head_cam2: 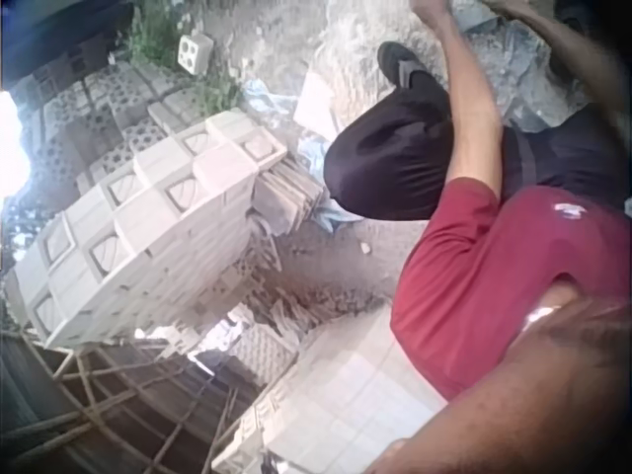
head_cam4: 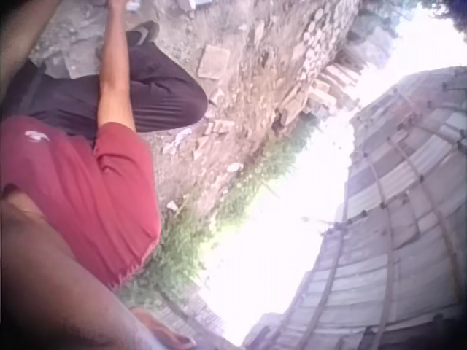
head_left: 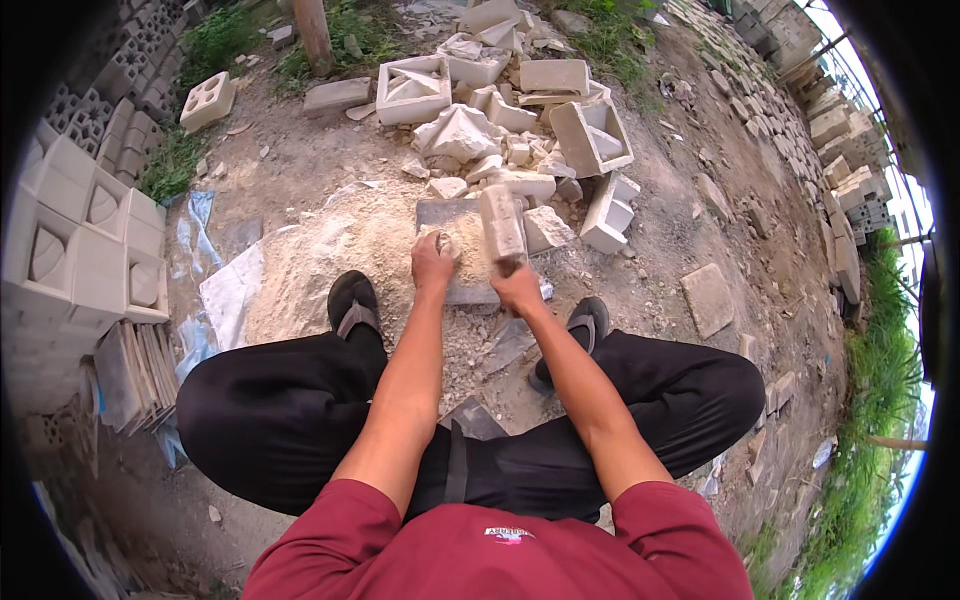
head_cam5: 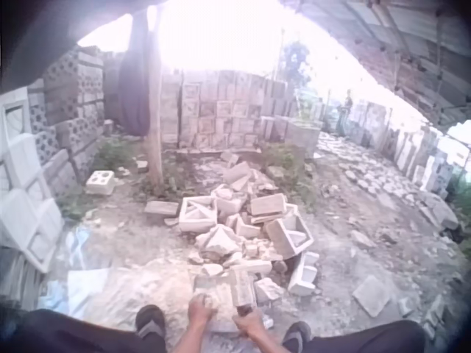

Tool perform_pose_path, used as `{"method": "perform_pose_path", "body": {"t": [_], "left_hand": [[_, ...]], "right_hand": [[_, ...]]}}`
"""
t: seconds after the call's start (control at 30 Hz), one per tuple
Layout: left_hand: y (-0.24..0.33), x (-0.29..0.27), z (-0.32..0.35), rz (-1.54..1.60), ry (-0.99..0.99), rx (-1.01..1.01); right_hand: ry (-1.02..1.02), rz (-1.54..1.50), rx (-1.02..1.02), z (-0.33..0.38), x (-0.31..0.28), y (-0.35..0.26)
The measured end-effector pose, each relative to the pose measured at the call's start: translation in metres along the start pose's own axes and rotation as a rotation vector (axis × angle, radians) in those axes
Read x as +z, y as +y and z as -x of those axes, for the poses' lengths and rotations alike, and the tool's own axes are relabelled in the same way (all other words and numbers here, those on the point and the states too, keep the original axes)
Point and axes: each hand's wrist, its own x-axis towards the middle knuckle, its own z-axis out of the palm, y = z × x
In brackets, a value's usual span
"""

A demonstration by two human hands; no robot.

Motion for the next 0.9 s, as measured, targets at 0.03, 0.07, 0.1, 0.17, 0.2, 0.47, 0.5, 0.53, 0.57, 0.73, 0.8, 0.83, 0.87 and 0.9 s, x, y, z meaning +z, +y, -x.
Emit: {"method": "perform_pose_path", "body": {"t": [0.03, 0.07, 0.1, 0.17, 0.2, 0.47, 0.5, 0.53, 0.57, 0.73, 0.8, 0.83, 0.87, 0.9], "left_hand": [[-0.007, -0.002, -0.003, -0.009, -0.028, 0.01], [-0.012, -0.002, -0.005, -0.016, -0.058, 0.021], [-0.022, -0.004, -0.005, 0.045, -0.074, 0.04], [-0.031, -0.004, -0.007, 0.176, -0.118, 0.094], [-0.04, -0.005, -0.003, 0.134, -0.123, 0.049], [-0.025, 0.012, -0.001, 0.187, -0.075, 0.132], [-0.027, 0.01, -0.001, 0.181, -0.085, 0.148], [-0.028, 0.008, 0.002, 0.157, -0.066, 0.153], [-0.029, 0.006, 0.002, 0.158, -0.063, 0.141], [-0.026, 0.007, 0.004, 0.149, -0.059, 0.138], [-0.028, 0.004, 0.007, 0.148, -0.067, 0.109], [-0.026, 0.004, 0.007, 0.151, -0.07, 0.1], [-0.023, 0.005, 0.008, 0.168, -0.069, 0.083], [-0.01, 0.009, 0.009, 0.192, -0.077, 0.078]], "right_hand": [[-0.086, 0.06, 0.058, 0.001, 0.0, 0.001], [-0.17, 0.121, 0.117, 0.001, -0.005, 0.004], [-0.267, 0.174, 0.17, 0.003, -0.007, -0.003], [-0.392, 0.12, 0.222, -0.018, -0.016, -0.022], [-0.378, 0.084, 0.161, -0.018, -0.02, -0.038], [-0.149, 0.085, -0.004, 0.01, -0.002, -0.033], [-0.225, 0.163, 0.011, 0.01, -0.002, -0.032], [-0.344, 0.136, 0.114, 0.005, -0.008, -0.04], [-0.462, 0.11, 0.217, -0.008, -0.014, -0.048], [-0.199, -0.143, 0.123, -0.025, -0.018, -0.059], [-0.212, -0.218, 0.149, -0.013, -0.013, -0.061], [-0.213, -0.254, 0.16, -0.006, -0.011, -0.058], [-0.169, -0.098, 0.07, 0.004, -0.007, -0.05], [-0.299, 0.015, 0.135, 0.006, -0.009, -0.03]]}}
